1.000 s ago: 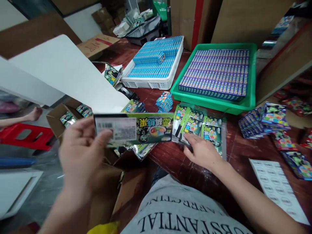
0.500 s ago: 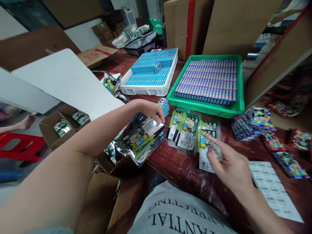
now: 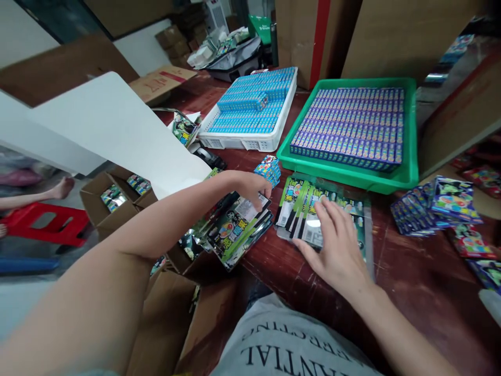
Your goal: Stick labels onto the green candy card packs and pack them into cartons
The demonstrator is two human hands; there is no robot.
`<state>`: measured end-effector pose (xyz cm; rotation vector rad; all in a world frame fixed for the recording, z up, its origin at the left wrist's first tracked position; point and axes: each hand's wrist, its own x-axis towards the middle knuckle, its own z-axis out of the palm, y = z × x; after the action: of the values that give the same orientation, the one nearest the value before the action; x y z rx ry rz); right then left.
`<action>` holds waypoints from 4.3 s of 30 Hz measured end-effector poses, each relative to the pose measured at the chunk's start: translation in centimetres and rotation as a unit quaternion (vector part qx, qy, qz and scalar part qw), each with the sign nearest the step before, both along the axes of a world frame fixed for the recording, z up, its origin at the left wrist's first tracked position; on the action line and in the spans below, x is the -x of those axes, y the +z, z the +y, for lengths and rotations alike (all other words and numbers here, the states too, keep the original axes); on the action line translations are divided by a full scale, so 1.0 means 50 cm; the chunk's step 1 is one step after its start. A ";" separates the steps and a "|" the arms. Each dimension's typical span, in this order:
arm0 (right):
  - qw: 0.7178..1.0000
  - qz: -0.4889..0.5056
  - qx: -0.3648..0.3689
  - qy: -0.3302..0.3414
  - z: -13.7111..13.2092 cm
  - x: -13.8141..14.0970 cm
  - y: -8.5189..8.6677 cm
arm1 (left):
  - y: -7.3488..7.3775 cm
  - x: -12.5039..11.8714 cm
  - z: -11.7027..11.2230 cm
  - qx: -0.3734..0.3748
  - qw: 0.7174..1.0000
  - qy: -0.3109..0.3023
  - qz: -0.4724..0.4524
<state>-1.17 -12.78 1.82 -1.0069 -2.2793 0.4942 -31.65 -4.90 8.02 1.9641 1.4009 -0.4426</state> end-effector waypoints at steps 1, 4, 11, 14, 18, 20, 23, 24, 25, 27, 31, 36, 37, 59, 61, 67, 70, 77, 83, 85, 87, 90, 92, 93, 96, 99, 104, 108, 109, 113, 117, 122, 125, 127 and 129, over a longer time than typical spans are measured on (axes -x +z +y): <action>0.999 0.017 0.023 0.017 -0.001 0.019 -0.004 | 0.002 -0.003 -0.001 0.000 1.000 -0.006 -0.001; 0.990 0.031 0.130 0.054 0.005 0.088 -0.022 | 0.008 -0.007 -0.006 0.007 1.000 -0.019 0.002; 0.969 -0.022 0.232 0.078 0.027 0.223 -0.057 | 0.013 -0.003 -0.044 0.003 1.000 -0.019 0.022; 0.963 -0.002 0.257 0.077 0.026 0.210 -0.065 | 0.014 -0.011 -0.071 0.005 0.998 -0.028 0.051; 0.947 0.051 0.316 0.039 0.017 0.160 -0.068 | 0.016 -0.036 -0.095 -0.012 0.995 -0.065 0.081; 0.926 0.081 0.367 0.025 0.002 0.141 -0.066 | 0.017 -0.050 -0.100 -0.008 0.994 -0.071 0.088; 0.863 0.116 0.489 0.042 -0.044 0.133 -0.058 | 0.019 -0.063 -0.102 0.002 0.991 -0.082 0.106; 0.833 0.124 0.537 0.058 -0.065 0.135 -0.056 | 0.020 -0.066 -0.102 0.003 0.990 -0.087 0.111; 0.799 0.129 0.582 0.077 -0.088 0.140 -0.053 | 0.021 -0.068 -0.101 0.005 0.989 -0.088 0.116; 0.736 0.138 0.653 0.113 -0.132 0.155 -0.050 | 0.024 -0.072 -0.101 0.012 0.989 -0.081 0.120; 0.671 0.178 0.706 0.145 -0.183 0.186 -0.045 | 0.041 -0.080 -0.110 0.021 0.991 -0.055 0.122; 0.681 0.269 0.662 0.160 -0.184 0.182 -0.014 | 0.109 -0.087 -0.170 -0.025 0.998 -0.019 0.055; 0.694 0.281 0.640 0.174 -0.183 0.176 -0.008 | 0.125 -0.084 -0.189 -0.045 0.999 0.010 0.029; 0.921 0.024 0.387 0.035 0.005 0.236 0.005 | -0.126 -0.220 -0.515 -0.321 0.265 0.784 -0.460; 0.940 -0.087 0.327 0.033 0.021 0.262 0.002 | -0.119 -0.207 -0.516 -0.332 0.278 0.785 -0.443; 0.979 -0.106 0.171 0.028 0.036 0.220 0.032 | -0.138 -0.167 -0.526 -0.319 0.360 0.795 -0.370; 0.990 -0.137 0.009 0.030 0.013 0.086 0.008 | -0.142 -0.173 -0.549 -0.377 0.433 0.778 -0.255; 0.964 -0.261 -0.053 0.026 -0.050 -0.175 -0.114 | -0.092 -0.200 -0.517 -0.486 0.832 0.268 -0.008; 0.967 -0.251 -0.038 -0.023 -0.065 -0.160 -0.114 | -0.149 -0.245 -0.499 -0.333 0.926 0.169 0.061; 0.971 -0.234 -0.040 -0.013 -0.070 -0.153 -0.116 | -0.166 -0.262 -0.507 -0.331 0.924 0.183 0.060; 0.974 -0.221 -0.046 0.012 -0.078 -0.153 -0.124 | -0.171 -0.275 -0.513 -0.327 0.918 0.213 0.072; 0.976 -0.211 -0.054 0.030 -0.090 -0.164 -0.132 | -0.157 -0.283 -0.522 -0.324 0.923 0.204 0.043; 0.976 -0.206 -0.067 0.030 -0.095 -0.174 -0.132 | -0.133 -0.276 -0.525 -0.358 0.915 0.183 0.006; 0.976 -0.204 -0.076 0.029 -0.097 -0.178 -0.131 | -0.119 -0.266 -0.522 -0.390 0.902 0.186 -0.003; 0.975 -0.195 -0.102 0.025 -0.098 -0.180 -0.125 | -0.076 -0.212 -0.496 -0.478 0.846 0.235 0.029; 0.976 -0.193 -0.100 0.022 -0.093 -0.170 -0.117 | -0.056 -0.140 -0.456 -0.459 0.845 0.264 0.074; 0.987 -0.133 -0.094 0.002 -0.089 -0.162 -0.078 | -0.051 -0.129 -0.423 -0.425 0.853 0.300 -0.041; 0.991 -0.043 -0.106 0.063 -0.113 -0.166 -0.023 | -0.047 -0.232 -0.379 -0.190 0.773 0.467 -0.384; 0.988 -0.038 -0.091 0.116 -0.118 -0.166 -0.010 | -0.051 -0.258 -0.359 -0.093 0.733 0.491 -0.461; 0.975 -0.052 0.019 0.214 -0.100 -0.169 0.030 | -0.083 -0.334 -0.274 0.036 0.652 0.490 -0.577; 1.000 -0.005 0.023 0.000 -0.012 -0.171 0.054 | -0.101 -0.370 -0.234 0.010 0.744 0.402 -0.534; 0.998 -0.028 0.060 -0.022 0.082 -0.179 0.071 | -0.094 -0.371 -0.215 -0.012 0.817 0.320 -0.479; 0.991 -0.061 0.115 0.038 0.103 -0.195 0.095 | -0.083 -0.360 -0.206 -0.003 0.843 0.302 -0.445; 0.977 -0.100 0.151 0.114 0.113 -0.207 0.118 | -0.073 -0.353 -0.202 0.019 0.846 0.296 -0.444; 0.954 -0.137 0.177 0.199 0.123 -0.215 0.137 | -0.063 -0.349 -0.200 0.099 0.821 0.284 -0.486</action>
<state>9.57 -6.65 8.68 -0.8130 -2.7241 1.0148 -14.22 -14.92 4.86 1.1649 1.0730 0.6085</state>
